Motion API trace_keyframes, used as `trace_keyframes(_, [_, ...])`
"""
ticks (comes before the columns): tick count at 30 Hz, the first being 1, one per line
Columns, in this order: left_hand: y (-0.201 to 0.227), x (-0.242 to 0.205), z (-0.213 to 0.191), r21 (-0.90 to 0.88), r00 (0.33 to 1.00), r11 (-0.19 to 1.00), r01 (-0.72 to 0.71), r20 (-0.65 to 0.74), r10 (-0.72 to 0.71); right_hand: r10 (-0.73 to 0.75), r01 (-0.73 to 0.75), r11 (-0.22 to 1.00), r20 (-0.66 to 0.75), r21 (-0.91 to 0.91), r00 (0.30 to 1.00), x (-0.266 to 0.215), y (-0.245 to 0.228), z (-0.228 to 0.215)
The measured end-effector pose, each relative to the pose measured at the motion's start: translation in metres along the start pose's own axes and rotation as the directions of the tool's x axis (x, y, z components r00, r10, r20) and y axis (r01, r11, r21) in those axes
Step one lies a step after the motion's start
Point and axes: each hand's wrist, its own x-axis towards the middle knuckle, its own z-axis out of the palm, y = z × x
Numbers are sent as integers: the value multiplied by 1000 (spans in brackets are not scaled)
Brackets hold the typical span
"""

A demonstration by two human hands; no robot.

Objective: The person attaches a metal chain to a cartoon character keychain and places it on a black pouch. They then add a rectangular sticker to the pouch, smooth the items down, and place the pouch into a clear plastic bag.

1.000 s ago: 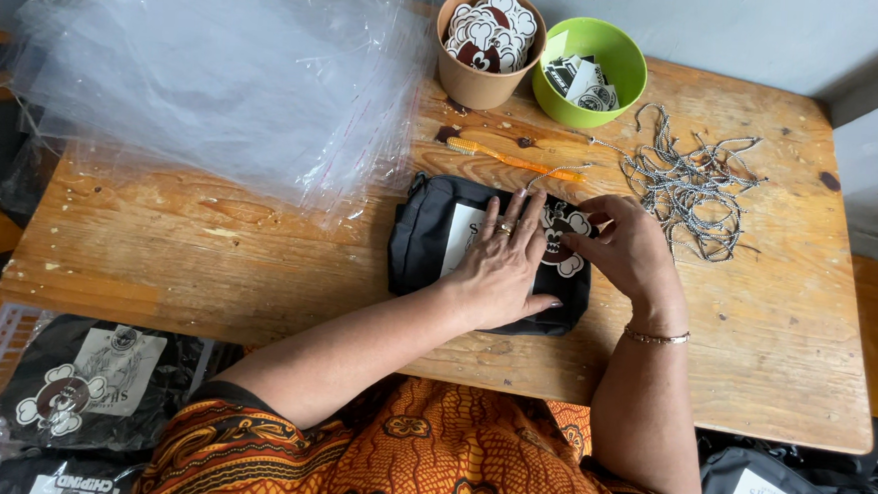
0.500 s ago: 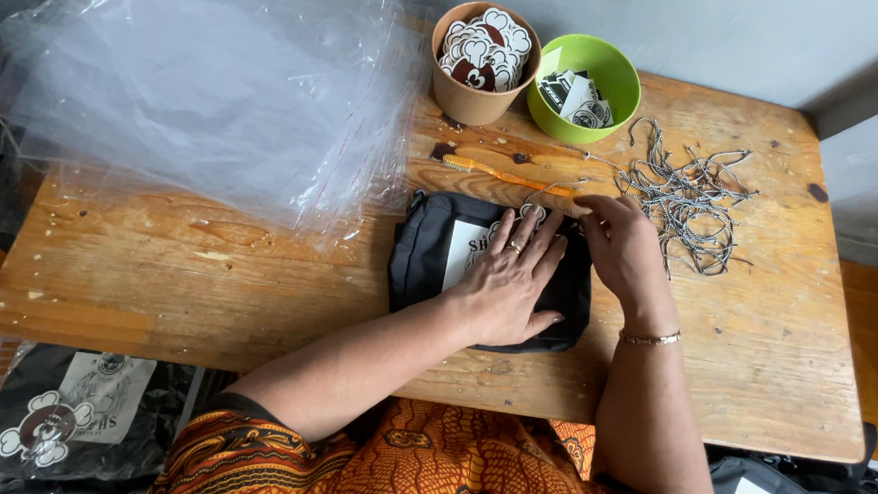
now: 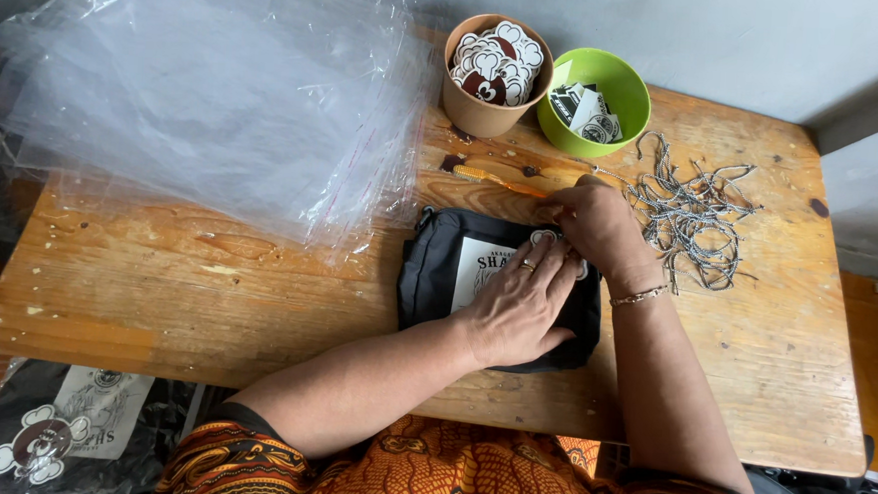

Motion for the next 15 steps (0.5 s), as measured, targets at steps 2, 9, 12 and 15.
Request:
trace_keyframes(2, [-2,0,-3,-132,1000,991,16,-23,-19,-3,2,1000,-43,-8,999,5,9,9])
trace_keyframes(9, [-10,3,-4,-114,993,992,62,-88,-72,29,-24,999,-115,46,993,-1,31,25])
trace_keyframes(12, [-9,4,-11,37,996,997,62,-68,-60,112,-107,993,-142,41,984,10,59,36])
trace_keyframes(15, [-7,6,-21,133,982,981,142,107,-157,112,-126,992,-348,-20,931,-7,49,10])
